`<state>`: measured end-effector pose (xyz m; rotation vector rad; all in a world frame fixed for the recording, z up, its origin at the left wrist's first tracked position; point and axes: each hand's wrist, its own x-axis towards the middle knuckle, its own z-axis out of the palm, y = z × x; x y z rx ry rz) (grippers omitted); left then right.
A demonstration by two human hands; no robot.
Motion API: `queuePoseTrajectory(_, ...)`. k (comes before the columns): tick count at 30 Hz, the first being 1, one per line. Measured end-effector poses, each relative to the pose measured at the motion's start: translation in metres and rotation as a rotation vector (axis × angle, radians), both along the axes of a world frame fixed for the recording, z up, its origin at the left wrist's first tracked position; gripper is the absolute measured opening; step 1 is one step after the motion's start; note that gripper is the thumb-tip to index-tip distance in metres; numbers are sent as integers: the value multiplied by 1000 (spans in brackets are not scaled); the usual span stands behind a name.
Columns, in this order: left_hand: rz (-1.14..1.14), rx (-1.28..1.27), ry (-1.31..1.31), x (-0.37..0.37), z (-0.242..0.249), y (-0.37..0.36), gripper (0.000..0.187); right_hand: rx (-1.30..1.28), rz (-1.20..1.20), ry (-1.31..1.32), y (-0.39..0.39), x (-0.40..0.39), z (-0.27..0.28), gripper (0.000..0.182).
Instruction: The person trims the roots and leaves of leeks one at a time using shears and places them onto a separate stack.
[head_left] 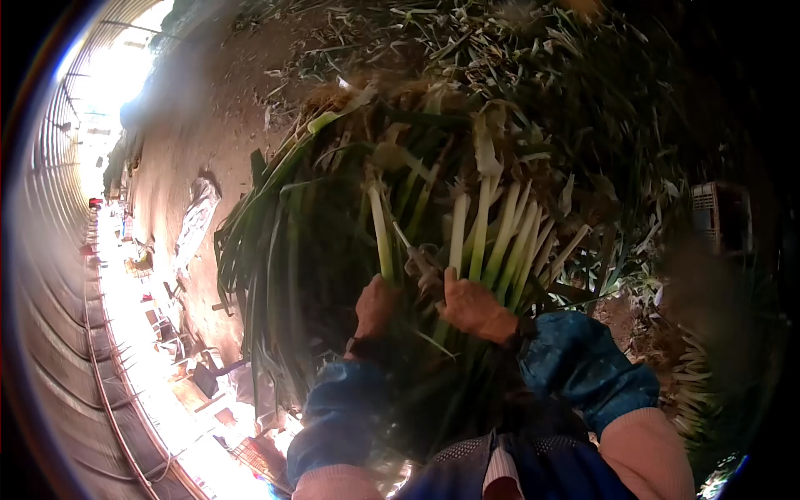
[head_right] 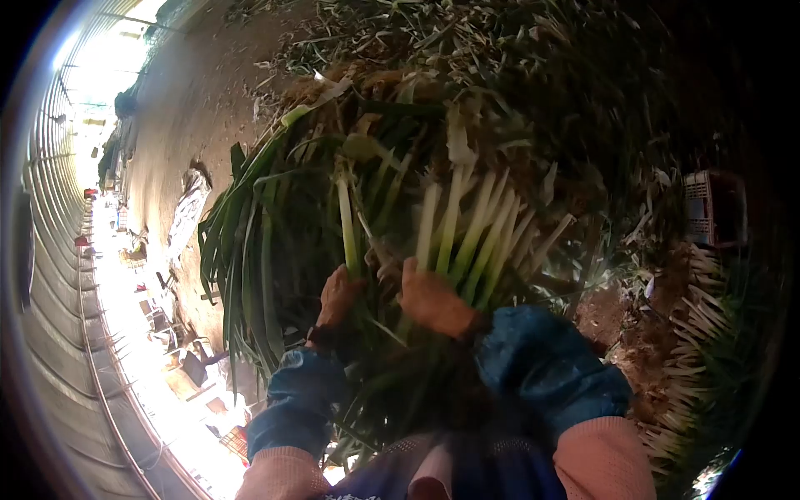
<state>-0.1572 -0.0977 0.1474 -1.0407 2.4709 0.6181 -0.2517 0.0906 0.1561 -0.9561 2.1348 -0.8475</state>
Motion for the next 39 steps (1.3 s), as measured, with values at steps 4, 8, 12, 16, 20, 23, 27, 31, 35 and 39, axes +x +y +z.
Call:
queuePoseTrajectory(4,78,152,15,14,6,12,28,-50,48,147,6,14,-9,55)
queuePoseTrajectory(8,101,232,90,43,-13,16,27,21,46,33,0,12,-9,63)
queuePoseTrajectory(12,115,257,126,50,-17,20,29,-49,26,37,-33,-20,-20,63)
queuePoseTrajectory(16,119,217,71,47,-13,24,30,-1,26,127,-54,-24,-39,56)
queuePoseTrajectory(20,126,214,57,50,-17,30,29,64,41,112,-54,-20,-36,47)
queuePoseTrajectory(23,286,422,95,64,-34,31,27,85,-54,64,-65,-32,-47,48)
queuePoseTrajectory(27,304,551,99,65,-33,39,24,86,-66,4,-55,-44,-29,52)
queuePoseTrajectory(31,-39,173,38,37,-21,66,24,151,36,31,-14,-43,-20,59)
queuePoseTrajectory(35,-145,160,26,21,-40,79,26,268,-152,105,13,-69,-37,52)
queuePoseTrajectory(39,-220,212,79,15,-56,73,28,288,-129,6,14,-50,-44,62)
